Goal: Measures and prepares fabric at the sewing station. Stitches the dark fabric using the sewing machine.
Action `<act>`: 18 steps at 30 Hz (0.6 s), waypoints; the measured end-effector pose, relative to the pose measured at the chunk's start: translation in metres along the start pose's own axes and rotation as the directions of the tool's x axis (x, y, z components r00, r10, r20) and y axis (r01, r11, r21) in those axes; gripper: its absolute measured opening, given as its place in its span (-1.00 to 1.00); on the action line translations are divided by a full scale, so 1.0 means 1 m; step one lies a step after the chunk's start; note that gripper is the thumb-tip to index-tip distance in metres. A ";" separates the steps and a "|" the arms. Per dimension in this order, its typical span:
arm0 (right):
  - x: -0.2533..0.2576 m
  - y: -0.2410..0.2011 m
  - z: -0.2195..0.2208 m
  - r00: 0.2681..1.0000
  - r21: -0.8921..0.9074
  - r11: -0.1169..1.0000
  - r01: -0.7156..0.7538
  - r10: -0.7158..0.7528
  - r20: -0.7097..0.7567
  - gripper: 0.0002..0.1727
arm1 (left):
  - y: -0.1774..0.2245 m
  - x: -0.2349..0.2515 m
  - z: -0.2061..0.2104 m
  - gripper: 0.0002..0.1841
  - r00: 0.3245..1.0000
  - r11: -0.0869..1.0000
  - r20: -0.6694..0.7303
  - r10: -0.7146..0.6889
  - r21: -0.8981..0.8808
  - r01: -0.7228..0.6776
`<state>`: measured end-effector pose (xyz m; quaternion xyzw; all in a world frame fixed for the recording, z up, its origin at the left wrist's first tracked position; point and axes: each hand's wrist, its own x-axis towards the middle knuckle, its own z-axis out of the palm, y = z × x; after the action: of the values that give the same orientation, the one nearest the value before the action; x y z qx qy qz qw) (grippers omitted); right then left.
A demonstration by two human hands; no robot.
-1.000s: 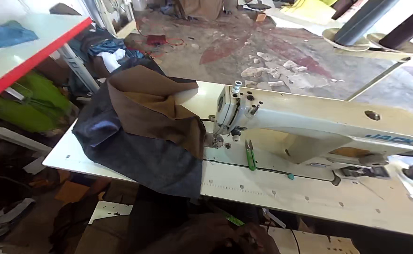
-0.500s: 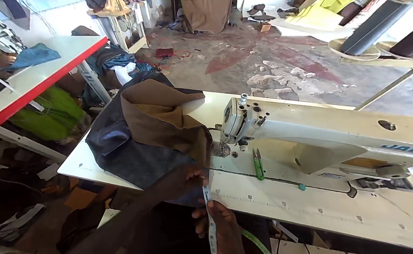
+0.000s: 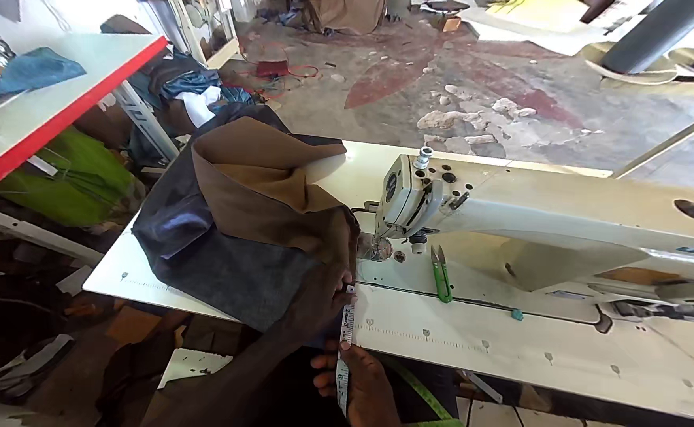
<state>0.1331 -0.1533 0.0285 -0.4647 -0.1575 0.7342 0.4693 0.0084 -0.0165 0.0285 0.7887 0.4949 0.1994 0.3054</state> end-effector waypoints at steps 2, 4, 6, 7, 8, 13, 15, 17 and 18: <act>0.000 0.000 -0.001 1.000 0.003 1.000 0.003 -0.003 0.004 -0.56 | -0.004 -0.001 0.005 -0.69 0.999 1.000 -0.041 0.031 0.002 -0.031; 0.000 0.000 -0.001 1.000 0.008 1.000 0.000 0.000 0.005 -0.56 | -0.008 -0.003 0.011 -0.72 0.993 0.997 -0.093 0.079 0.029 -0.077; 0.000 0.000 -0.001 1.000 0.011 1.000 -0.003 0.003 0.001 -0.56 | -0.011 -0.004 0.015 -0.74 0.985 0.992 -0.130 0.117 0.063 -0.110; 0.000 -0.001 -0.001 1.000 0.014 1.000 -0.002 0.002 -0.001 -0.56 | -0.012 -0.005 0.017 -0.75 0.980 0.989 -0.147 0.134 0.079 -0.123; 0.000 -0.001 -0.001 1.000 0.014 1.000 0.001 -0.001 -0.001 -0.56 | -0.012 -0.005 0.018 -0.74 0.977 0.987 -0.156 0.142 0.092 -0.128; -0.001 0.001 -0.003 1.000 -0.010 1.000 0.002 -0.002 0.014 -0.56 | -0.012 -0.007 0.021 -0.73 0.971 0.984 -0.187 0.149 0.127 -0.127; -0.003 0.002 -0.006 1.000 -0.031 0.999 -0.017 0.018 0.026 -0.56 | -0.011 -0.008 0.021 -0.72 0.970 0.981 -0.189 0.153 0.143 -0.127; -0.005 0.006 -0.011 0.998 -0.069 0.997 -0.030 0.034 0.049 -0.56 | -0.011 -0.009 0.021 -0.73 0.965 0.975 -0.194 0.178 0.168 -0.146; -0.006 0.008 -0.014 0.997 -0.086 0.996 -0.035 0.040 0.063 -0.55 | -0.010 -0.009 0.021 -0.73 0.964 0.971 -0.189 0.189 0.182 -0.155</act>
<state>0.1416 -0.1652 0.0193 -0.4630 -0.1951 0.7503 0.4297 0.0107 -0.0269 0.0064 0.8269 0.4678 0.2634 0.1675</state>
